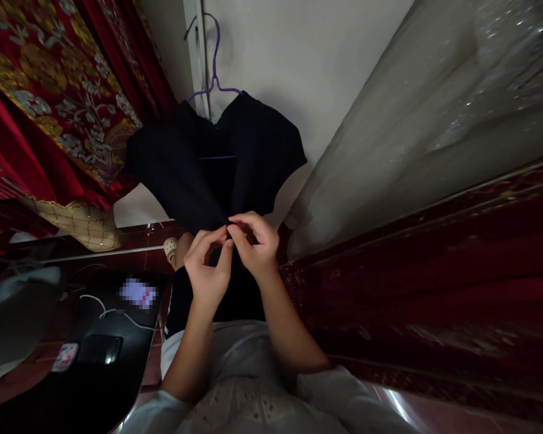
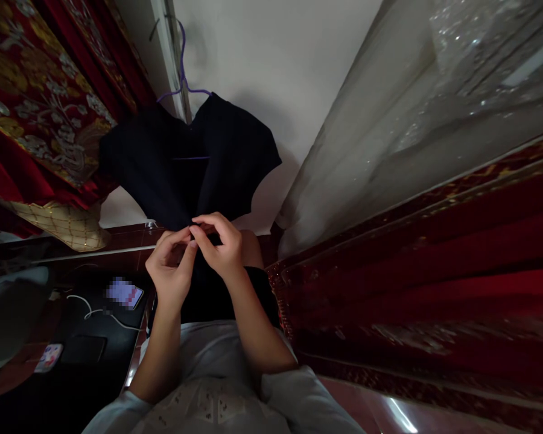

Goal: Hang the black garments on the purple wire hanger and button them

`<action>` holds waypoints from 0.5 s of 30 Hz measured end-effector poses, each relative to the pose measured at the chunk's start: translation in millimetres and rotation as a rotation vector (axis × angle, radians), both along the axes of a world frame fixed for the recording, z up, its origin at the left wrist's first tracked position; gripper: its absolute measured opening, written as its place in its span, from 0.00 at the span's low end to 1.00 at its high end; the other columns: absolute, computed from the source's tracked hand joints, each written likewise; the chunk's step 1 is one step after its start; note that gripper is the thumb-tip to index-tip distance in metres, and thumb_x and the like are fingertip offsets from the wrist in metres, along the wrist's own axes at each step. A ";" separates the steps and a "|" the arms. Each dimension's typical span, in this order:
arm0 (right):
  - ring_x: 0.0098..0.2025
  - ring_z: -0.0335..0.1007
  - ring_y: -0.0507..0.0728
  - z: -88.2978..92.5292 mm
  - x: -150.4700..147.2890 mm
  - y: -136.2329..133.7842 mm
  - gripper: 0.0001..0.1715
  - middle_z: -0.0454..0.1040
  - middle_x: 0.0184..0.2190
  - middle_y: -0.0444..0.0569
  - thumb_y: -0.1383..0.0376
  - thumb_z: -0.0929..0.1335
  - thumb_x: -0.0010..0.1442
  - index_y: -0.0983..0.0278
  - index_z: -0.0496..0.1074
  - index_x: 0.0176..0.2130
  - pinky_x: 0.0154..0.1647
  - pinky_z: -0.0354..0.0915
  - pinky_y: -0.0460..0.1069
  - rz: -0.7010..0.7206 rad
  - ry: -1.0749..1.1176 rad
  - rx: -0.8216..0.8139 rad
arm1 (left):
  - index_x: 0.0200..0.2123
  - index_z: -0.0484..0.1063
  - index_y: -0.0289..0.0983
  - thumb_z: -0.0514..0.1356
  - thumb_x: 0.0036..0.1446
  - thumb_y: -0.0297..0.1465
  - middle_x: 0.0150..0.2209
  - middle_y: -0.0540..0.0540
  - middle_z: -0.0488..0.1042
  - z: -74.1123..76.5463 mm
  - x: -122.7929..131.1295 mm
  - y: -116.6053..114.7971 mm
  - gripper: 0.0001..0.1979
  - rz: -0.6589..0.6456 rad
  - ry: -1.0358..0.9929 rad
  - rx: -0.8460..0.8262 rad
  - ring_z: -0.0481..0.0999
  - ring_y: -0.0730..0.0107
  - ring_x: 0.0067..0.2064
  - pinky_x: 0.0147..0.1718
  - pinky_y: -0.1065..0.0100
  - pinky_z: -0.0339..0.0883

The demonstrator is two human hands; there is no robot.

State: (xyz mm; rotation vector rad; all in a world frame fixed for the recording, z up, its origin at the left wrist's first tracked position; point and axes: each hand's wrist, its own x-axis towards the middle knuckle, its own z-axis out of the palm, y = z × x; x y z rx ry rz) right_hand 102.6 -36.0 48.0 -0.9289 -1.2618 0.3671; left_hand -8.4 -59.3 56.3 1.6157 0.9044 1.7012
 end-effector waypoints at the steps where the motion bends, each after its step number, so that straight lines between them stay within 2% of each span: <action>1: 0.34 0.74 0.58 -1.6 -0.6 1.2 0.09 0.76 0.33 0.48 0.56 0.68 0.67 0.56 0.76 0.40 0.35 0.73 0.54 -0.024 0.005 -0.005 | 0.49 0.82 0.43 0.67 0.64 0.28 0.39 0.46 0.78 -0.4 0.0 -0.3 0.11 0.003 0.000 -0.010 0.78 0.67 0.41 0.41 0.67 0.77; 6: 0.32 0.72 0.57 -12.2 -0.7 7.5 0.13 0.74 0.30 0.48 0.54 0.66 0.69 0.57 0.73 0.37 0.33 0.70 0.53 -0.107 -0.032 -0.013 | 0.45 0.83 0.41 0.68 0.61 0.29 0.38 0.45 0.78 0.6 -1.9 3.0 0.09 -0.018 0.010 -0.091 0.80 0.67 0.40 0.39 0.68 0.78; 9: 0.30 0.69 0.55 -7.8 6.5 23.3 0.15 0.73 0.29 0.47 0.55 0.65 0.71 0.58 0.72 0.35 0.32 0.68 0.51 -0.091 -0.120 0.035 | 0.44 0.82 0.40 0.68 0.60 0.28 0.38 0.45 0.78 -1.8 -4.8 6.9 0.09 -0.026 0.021 -0.156 0.80 0.68 0.39 0.38 0.69 0.78; 12: 0.30 0.68 0.54 21.1 23.0 65.5 0.17 0.72 0.29 0.47 0.54 0.63 0.72 0.59 0.70 0.35 0.36 0.69 0.51 -0.080 -0.246 0.132 | 0.44 0.81 0.40 0.66 0.60 0.27 0.38 0.45 0.79 -10.3 -5.3 8.4 0.08 -0.025 0.073 -0.196 0.81 0.67 0.39 0.37 0.69 0.78; 15: 0.35 0.69 0.56 72.1 44.6 127.9 0.22 0.70 0.31 0.47 0.47 0.62 0.72 0.59 0.66 0.34 0.44 0.70 0.53 -0.111 -0.377 0.175 | 0.41 0.79 0.39 0.65 0.60 0.25 0.35 0.45 0.78 -19.1 -2.0 8.9 0.07 -0.059 0.171 -0.203 0.81 0.65 0.37 0.35 0.67 0.78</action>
